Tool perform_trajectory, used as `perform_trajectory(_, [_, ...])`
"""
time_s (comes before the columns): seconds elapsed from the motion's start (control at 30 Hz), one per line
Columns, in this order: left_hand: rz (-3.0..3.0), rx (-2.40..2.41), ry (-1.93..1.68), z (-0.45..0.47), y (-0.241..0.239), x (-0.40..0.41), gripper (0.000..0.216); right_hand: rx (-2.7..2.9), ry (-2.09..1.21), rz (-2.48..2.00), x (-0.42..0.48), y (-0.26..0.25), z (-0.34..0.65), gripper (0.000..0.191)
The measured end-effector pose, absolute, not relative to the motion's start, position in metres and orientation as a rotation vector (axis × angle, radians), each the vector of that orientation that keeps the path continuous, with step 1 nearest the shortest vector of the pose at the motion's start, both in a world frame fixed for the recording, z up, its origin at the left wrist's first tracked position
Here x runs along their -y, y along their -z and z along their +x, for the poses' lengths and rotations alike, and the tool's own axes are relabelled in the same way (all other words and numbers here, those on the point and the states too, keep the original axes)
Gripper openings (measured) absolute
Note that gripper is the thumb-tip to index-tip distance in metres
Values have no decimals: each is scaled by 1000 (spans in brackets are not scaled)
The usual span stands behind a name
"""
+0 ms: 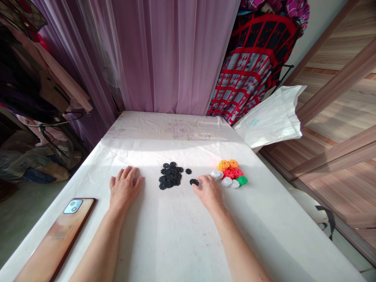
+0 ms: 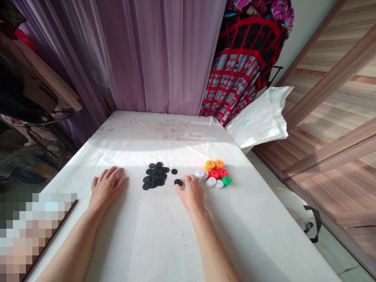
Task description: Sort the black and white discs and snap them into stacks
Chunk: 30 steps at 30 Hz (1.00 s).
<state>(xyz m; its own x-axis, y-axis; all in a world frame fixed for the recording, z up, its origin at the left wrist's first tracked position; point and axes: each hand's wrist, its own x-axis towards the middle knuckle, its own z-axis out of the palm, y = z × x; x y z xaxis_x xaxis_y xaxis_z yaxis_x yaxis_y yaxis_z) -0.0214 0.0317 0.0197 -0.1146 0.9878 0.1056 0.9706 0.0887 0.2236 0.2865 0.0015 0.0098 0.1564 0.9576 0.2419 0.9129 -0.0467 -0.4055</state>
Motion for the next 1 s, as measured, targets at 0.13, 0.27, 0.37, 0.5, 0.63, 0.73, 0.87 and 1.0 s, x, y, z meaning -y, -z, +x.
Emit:
perform_trajectory(0.13, [2046, -2259, -364, -22, -19, -32, 57, 1797, -125, -2009, -4, -14, 282, 9])
perform_trajectory(0.27, [2048, -2252, -368, -22, -20, -32, 58, 1822, -135, -2032, -4, -18, 279, 10])
perform_trajectory(0.37, [2045, -2259, -373, -21, -20, -32, 57, 1841, -169, -2058, -3, -20, 278, 14])
perform_trajectory(0.5, [2041, -2270, -367, -21, -20, -32, 55, 1843, -229, -2071, -5, -29, 279, 25])
perform_trajectory(0.63, [2047, -2264, -385, -22, -18, -33, 56, 1905, -306, -2164, -20, -48, 271, 28])
perform_trajectory(0.73, [2050, -2259, -408, -23, -17, -33, 56, 1966, -353, -2288, -37, -61, 261, 31])
perform_trajectory(0.87, [2046, -2264, -416, -23, -16, -33, 55, 2054, -383, -2364, -58, -71, 252, 31])
perform_trajectory(1.0, [2043, -2260, -389, -23, -17, -33, 56, 2155, -403, -2362, -70, -74, 252, 30])
